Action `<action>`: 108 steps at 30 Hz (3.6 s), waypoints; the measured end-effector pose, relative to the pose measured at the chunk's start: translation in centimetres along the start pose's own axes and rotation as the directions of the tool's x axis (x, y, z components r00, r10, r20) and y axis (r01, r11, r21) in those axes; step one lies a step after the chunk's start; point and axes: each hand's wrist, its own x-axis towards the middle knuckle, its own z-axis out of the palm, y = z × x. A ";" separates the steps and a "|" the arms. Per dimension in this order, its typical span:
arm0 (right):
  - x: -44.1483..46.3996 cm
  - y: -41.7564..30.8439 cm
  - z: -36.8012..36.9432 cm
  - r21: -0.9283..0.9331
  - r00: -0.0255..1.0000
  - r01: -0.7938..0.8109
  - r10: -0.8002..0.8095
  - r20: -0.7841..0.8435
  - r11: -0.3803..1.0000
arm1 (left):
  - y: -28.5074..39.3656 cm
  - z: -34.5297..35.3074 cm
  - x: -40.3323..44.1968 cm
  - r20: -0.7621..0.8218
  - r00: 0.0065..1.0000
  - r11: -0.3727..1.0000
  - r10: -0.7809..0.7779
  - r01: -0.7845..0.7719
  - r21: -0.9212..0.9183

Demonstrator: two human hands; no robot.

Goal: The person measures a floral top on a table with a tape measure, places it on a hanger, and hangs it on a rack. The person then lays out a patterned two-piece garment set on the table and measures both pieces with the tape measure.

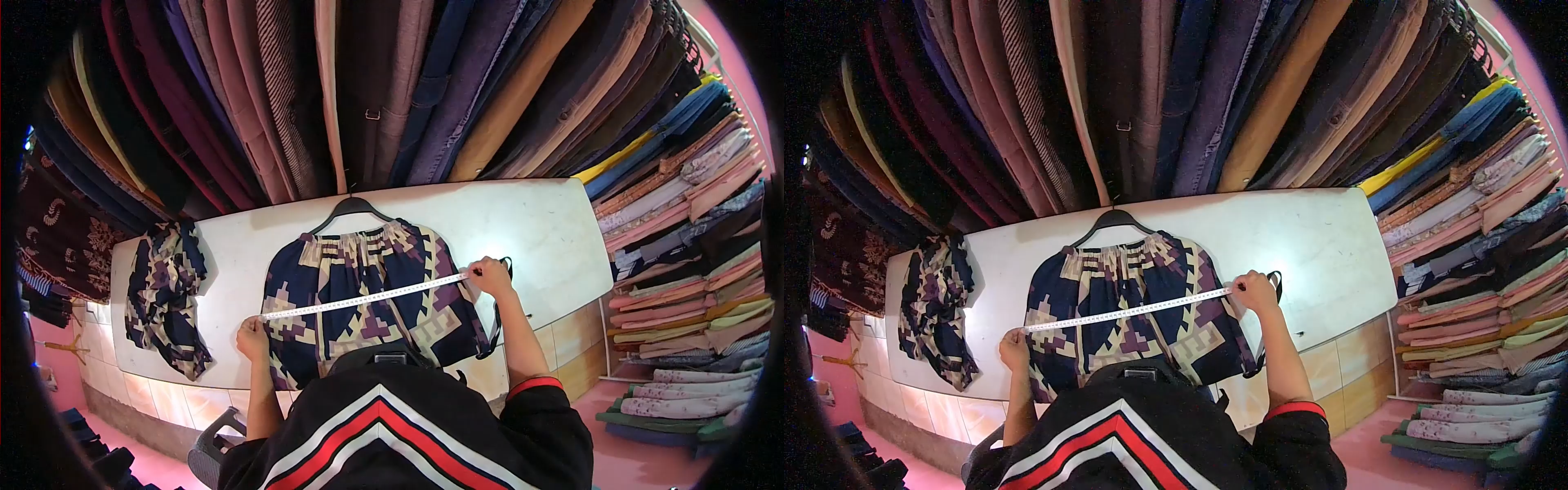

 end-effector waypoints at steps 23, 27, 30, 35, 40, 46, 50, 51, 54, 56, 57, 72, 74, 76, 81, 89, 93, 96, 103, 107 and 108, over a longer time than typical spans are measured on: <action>-7.1 -11.6 5.5 -0.139 0.978 0.136 -0.155 -0.138 0.981 | 4.4 0.7 -6.0 0.320 0.869 0.783 0.378 -0.485 0.391; -1.8 -11.2 7.2 -0.231 0.973 0.106 -0.149 -0.176 0.967 | 5.4 1.7 -3.0 0.270 0.898 0.788 0.346 -0.435 0.436; 1.9 -11.7 7.1 -0.266 0.983 0.051 -0.095 -0.155 0.963 | 6.4 2.5 -0.1 0.271 0.908 0.788 0.318 -0.413 0.457; 8.0 -11.4 7.5 -0.304 0.977 0.049 -0.108 -0.182 0.952 | 7.3 4.7 5.3 0.272 0.920 0.805 0.284 -0.383 0.453; 12.6 -11.0 7.3 -0.306 0.961 0.105 -0.175 -0.213 0.946 | 8.4 6.1 9.8 0.311 0.899 0.760 0.310 -0.431 0.487; 14.3 -11.2 7.4 -0.308 0.978 0.058 -0.117 -0.175 0.949 | 9.8 6.9 10.8 0.327 0.895 0.704 0.304 -0.442 0.556; 13.6 -11.2 7.2 -0.316 0.969 0.093 -0.159 -0.188 0.944 | 9.4 7.3 6.1 0.149 0.894 0.587 0.424 -0.396 0.707; 13.5 -11.1 7.1 -0.312 0.965 0.105 -0.173 -0.197 0.944 | 9.8 6.8 3.8 0.122 0.911 0.662 0.394 -0.373 0.650; 12.4 -11.5 5.5 -0.232 0.962 0.167 -0.210 -0.174 0.958 | 10.1 5.0 -4.5 0.116 0.956 0.805 0.269 -0.289 0.518; 11.9 -10.8 4.8 -0.184 0.962 0.240 -0.260 -0.088 0.953 | 9.5 4.7 -8.4 0.193 0.973 0.835 0.123 -0.207 0.510; 11.7 -9.8 4.6 -0.119 0.945 0.309 -0.319 -0.071 0.944 | 9.4 4.5 -8.8 0.205 0.968 0.843 0.146 -0.231 0.487; 3.0 7.6 -2.1 -0.582 0.792 0.098 -0.418 -0.446 0.807 | 10.5 3.6 -12.8 -0.086 0.858 0.856 0.507 -0.489 0.168; 0.1 5.3 -0.4 -0.321 0.863 0.113 -0.253 -0.438 0.940 | 12.9 2.5 -16.2 -0.019 0.854 0.852 0.521 -0.521 -0.061; -5.7 2.2 1.3 0.234 0.984 0.021 0.020 -0.175 0.972 | 11.1 4.2 -19.6 0.079 0.837 0.838 0.541 -0.529 -0.134; -13.6 2.0 4.2 0.146 0.985 0.160 -0.168 0.048 0.976 | 12.4 5.1 -23.0 0.046 0.901 0.899 0.432 -0.426 -0.106; -13.8 4.8 2.6 0.762 0.824 -0.555 0.097 0.558 0.335 | 9.9 7.4 -22.8 0.486 0.866 0.632 -0.119 0.444 -0.636; -14.2 7.5 3.0 0.721 0.837 -0.476 0.006 0.548 0.503 | 9.1 8.1 -23.1 0.401 0.914 0.770 -0.059 0.297 -0.564; -14.7 8.8 2.5 0.861 0.898 -0.427 0.022 0.439 0.277 | 8.9 8.1 -23.4 0.391 0.920 0.789 -0.010 0.248 -0.563; -15.3 8.8 0.5 0.813 0.846 -0.438 -0.132 0.517 0.383 | 10.0 6.8 -23.3 0.476 0.871 0.749 0.124 0.233 -0.621; -15.6 9.4 0.5 0.842 0.868 -0.412 -0.131 0.479 0.348 | 10.4 6.3 -23.2 0.479 0.872 0.792 0.099 0.223 -0.569; -15.5 11.5 1.7 0.808 0.885 -0.332 -0.134 0.445 0.487 | 10.4 6.2 -23.2 0.450 0.887 0.814 0.106 0.182 -0.551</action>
